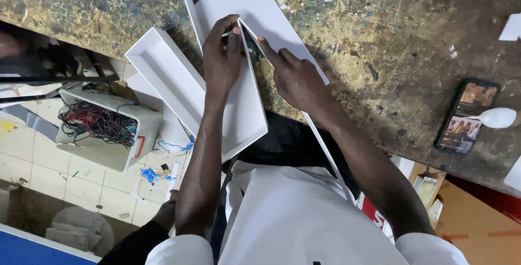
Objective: Bonding white acrylic strips to an 'N' shaped base to create a 3D sign letter using glue and a heat tool.
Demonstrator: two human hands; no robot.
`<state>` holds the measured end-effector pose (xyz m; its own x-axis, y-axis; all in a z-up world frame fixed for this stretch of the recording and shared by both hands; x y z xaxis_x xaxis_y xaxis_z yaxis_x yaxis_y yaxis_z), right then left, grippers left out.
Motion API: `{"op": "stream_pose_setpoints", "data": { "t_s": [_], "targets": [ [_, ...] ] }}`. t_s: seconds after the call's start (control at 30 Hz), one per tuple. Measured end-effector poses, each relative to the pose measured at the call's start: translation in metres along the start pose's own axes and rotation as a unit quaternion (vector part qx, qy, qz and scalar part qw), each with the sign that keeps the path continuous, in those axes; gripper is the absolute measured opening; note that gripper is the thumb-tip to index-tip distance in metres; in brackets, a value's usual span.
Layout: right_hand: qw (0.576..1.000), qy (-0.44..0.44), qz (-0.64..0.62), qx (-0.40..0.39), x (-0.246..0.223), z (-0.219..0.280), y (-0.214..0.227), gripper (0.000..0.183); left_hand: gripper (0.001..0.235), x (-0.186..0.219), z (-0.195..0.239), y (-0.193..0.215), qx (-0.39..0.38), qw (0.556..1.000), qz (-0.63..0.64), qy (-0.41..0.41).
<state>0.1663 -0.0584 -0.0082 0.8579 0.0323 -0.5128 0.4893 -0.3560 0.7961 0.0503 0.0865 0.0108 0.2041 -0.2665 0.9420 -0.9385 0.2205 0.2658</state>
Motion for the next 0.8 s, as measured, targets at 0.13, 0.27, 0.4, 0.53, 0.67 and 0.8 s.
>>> {"op": "stream_pose_setpoints", "data": {
  "t_s": [0.13, 0.27, 0.4, 0.53, 0.67, 0.8],
  "targets": [
    [0.999, -0.009, -0.035, -0.001, 0.003, 0.0, 0.001, 0.093, 0.046, 0.001, -0.001, -0.001, 0.001, 1.0, 0.008, -0.02],
    [1.0, 0.0, -0.029, 0.003, 0.004, -0.001, 0.001, 0.092, 0.036, 0.012, -0.01, -0.002, -0.021, 0.999, -0.016, -0.033],
    [1.0, -0.001, -0.005, -0.006, 0.001, 0.0, 0.001, 0.089, 0.033, 0.017, -0.021, -0.005, -0.06, 0.998, -0.018, -0.022],
    [1.0, 0.0, 0.021, -0.009, 0.002, -0.002, 0.002, 0.09, 0.021, 0.008, -0.037, -0.009, -0.064, 0.997, -0.031, -0.004],
    [0.999, -0.017, 0.028, -0.003, 0.012, 0.005, 0.012, 0.091, 0.021, 0.007, -0.034, -0.035, -0.07, 0.996, 0.038, 0.027],
    [0.995, -0.041, 0.08, 0.031, 0.041, 0.026, 0.054, 0.097, 0.012, 0.026, -0.029, -0.092, -0.116, 0.992, 0.045, -0.009]
  ]
}}
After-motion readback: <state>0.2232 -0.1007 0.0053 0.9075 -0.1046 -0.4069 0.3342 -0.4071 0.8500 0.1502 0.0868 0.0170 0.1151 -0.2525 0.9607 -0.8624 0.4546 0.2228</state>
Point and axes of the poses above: each hand's wrist, its own z-axis away from the middle knuckle, its own y-axis out of the back of the hand, x = y × z, the point moved 10 cm from there along -z, towards the middle knuckle, and after that the axes turned 15 degrees about x, right-handed, at the moved point
